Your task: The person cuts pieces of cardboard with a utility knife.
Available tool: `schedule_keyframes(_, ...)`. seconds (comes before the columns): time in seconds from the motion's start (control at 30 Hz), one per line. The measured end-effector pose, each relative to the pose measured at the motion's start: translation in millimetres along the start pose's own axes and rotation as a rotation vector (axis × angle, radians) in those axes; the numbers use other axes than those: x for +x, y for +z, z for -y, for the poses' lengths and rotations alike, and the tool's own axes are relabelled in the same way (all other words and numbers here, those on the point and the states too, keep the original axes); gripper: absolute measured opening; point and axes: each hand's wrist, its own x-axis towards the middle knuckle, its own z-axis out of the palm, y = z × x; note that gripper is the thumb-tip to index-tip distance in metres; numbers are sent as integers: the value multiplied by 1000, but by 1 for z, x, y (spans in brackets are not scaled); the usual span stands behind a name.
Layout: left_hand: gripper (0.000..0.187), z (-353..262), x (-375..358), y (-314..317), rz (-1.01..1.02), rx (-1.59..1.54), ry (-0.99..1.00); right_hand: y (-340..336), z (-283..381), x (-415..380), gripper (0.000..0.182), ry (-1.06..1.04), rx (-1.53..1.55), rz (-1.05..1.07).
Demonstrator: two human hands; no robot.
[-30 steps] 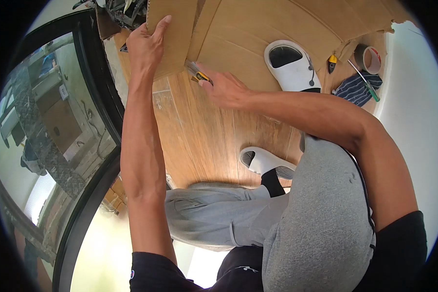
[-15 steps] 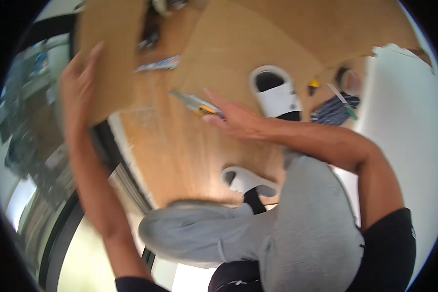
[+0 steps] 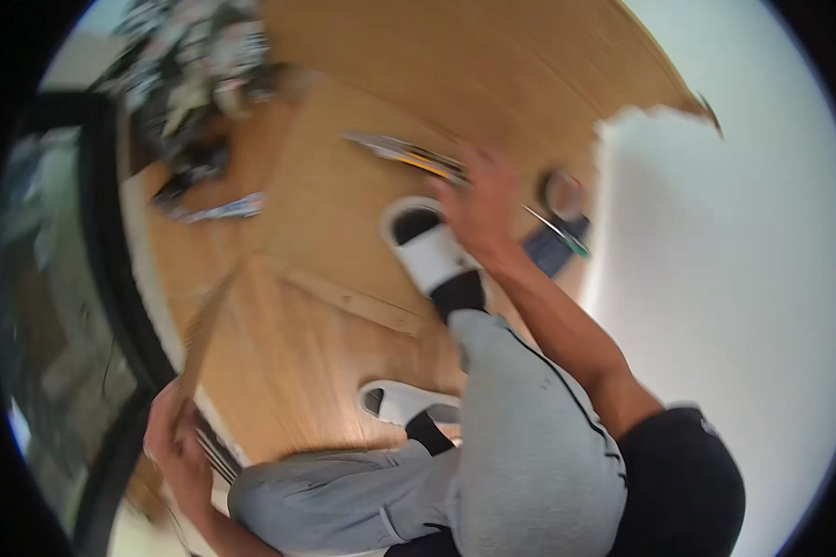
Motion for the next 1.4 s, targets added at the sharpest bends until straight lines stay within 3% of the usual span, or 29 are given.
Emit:
schedule_keyframes(0.07, 30, -12, 0, 7, -12, -1, 6, -9, 0, -14, 50, 128, 138, 121)
schedule_keyframes(0.1, 33, -12, -2, 8, -10, 96, 65, -35, 24, -6, 45, 482, 489, 419)
schedule_keyframes(0.13, 37, -20, 0, 7, 8, 193, 133, -35, 21, -11, 39, 451, 722, 498)
schedule_keyframes(0.17, 41, -21, 0, 9, 14, 142, 199, -56, 43, -3, 38, 632, 918, 671)
schedule_keyframes(0.23, 44, -21, 8, 18, -41, 186, 385, -83, 86, 23, 71, 786, 1111, 1011)
schedule_keyframes(0.27, 40, -25, 11, 21, -130, 178, 470, -96, 117, 36, 85, 757, 1184, 1098)
schedule_keyframes(0.33, 34, -33, 14, 10, -213, 261, 501, -117, 172, 67, 81, 666, 1313, 1248)
schedule_keyframes(0.4, 33, -44, 14, 6, -342, 251, 438, -113, 193, 90, 41, 670, 1386, 1078)
schedule_keyframes(0.43, 35, -45, 9, 0, -381, 257, 399, -107, 189, 114, 29, 530, 1194, 1030)
schedule_keyframes(0.47, 35, -35, -4, -11, -426, 251, 353, -109, 217, 128, 30, 415, 1076, 1097)
schedule_keyframes(0.53, 69, -14, -22, -35, -727, 55, 423, -114, 280, 139, 30, 248, 926, 1156)
schedule_keyframes(0.57, 69, 1, -51, -53, -789, 53, 415, -129, 318, 125, 31, 147, 877, 1233)
schedule_keyframes(0.63, 114, 51, -94, -62, -768, 0, 214, -131, 385, 97, 33, 9, 793, 1350)
schedule_keyframes(0.67, 114, 76, -116, -62, -808, 2, 177, -132, 419, 76, 36, -74, 704, 1347)
schedule_keyframes(0.73, 132, 117, -158, -54, -922, -37, -71, -105, 447, 74, 42, -209, 597, 1429)
schedule_keyframes(0.83, 127, 163, -255, -34, -697, -273, -520, -75, 497, 32, 39, -232, 545, 1455)
schedule_keyframes(0.93, 118, 264, -360, 12, -449, -314, -930, -26, 522, -4, 36, -234, 553, 1562)
schedule_keyframes(0.97, 114, 300, -405, 22, -419, -325, -956, -20, 532, -21, 36, -178, 576, 1599)
schedule_keyframes(1.07, 98, 345, -498, 32, -729, -350, -1208, 0, 562, -70, 32, -155, 649, 1755)
schedule_keyframes(1.13, 92, 373, -523, 67, -711, -361, -1287, 24, 575, -102, 29, -177, 657, 1882)
schedule_keyframes(1.2, 86, 389, -520, 104, -689, -391, -1358, 49, 594, -129, 30, -413, 547, 1891)
schedule_keyframes(1.27, 73, 383, -495, 134, -489, -576, -1355, 42, 624, -169, 31, -420, 498, 1897)
schedule_keyframes(1.33, 69, 351, -470, 145, -721, -672, -1218, 58, 647, -208, 32, -405, 442, 1900)
schedule_keyframes(1.4, 71, 338, -440, 144, -789, -697, -1196, 114, 668, -255, 34, -356, 463, 2071)
